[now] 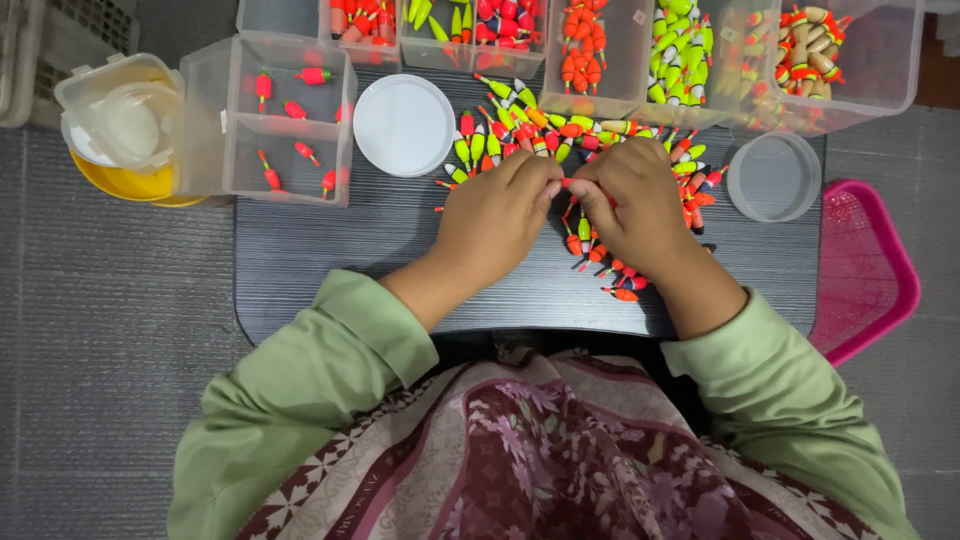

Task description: Assembling small fishing floats by joining the float body with the tip and sorting them into containers.

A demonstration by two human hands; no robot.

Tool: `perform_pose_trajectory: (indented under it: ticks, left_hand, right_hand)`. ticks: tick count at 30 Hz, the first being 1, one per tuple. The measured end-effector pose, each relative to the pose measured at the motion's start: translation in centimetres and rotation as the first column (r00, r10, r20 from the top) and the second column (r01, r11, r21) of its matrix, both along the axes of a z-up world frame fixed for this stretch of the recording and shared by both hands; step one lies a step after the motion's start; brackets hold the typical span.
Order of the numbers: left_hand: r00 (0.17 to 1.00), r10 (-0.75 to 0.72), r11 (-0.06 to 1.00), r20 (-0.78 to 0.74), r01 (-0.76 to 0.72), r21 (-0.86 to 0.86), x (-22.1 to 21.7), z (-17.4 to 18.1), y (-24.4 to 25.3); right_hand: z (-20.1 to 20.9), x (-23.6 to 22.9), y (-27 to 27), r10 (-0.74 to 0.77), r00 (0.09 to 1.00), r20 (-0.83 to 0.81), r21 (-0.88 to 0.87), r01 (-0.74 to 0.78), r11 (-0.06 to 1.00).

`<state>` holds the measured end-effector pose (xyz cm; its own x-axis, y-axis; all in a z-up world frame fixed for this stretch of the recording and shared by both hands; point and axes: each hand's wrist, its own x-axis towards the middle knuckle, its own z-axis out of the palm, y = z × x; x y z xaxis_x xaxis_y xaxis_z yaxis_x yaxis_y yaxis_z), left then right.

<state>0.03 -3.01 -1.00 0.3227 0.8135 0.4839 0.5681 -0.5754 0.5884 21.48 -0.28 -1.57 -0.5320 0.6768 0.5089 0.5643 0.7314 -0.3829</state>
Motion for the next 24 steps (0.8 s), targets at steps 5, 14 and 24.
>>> perform_pose_trajectory:
  ticks: [5, 14, 24]
  left_hand:
    - [1.000, 0.005, 1.000, 0.004, -0.005, -0.011, -0.3, -0.4, 0.2]
    - [1.000, 0.013, 1.000, -0.004, -0.013, -0.006, -0.4, 0.1, 0.1]
    - [0.972, 0.192, 0.965, -0.136, -0.162, 0.204, -3.7, 2.0, 2.5]
  right_hand:
    - [0.8, -0.4, 0.1, 0.023, 0.998, -0.057, -0.004, -0.023, 1.000]
    - [1.0, -0.5, -0.1, 0.018, 0.999, -0.029, -0.001, -0.018, 1.000]
    - [1.2, 0.5, 0.0, 0.042, 0.999, -0.011, -0.090, -0.043, 0.995]
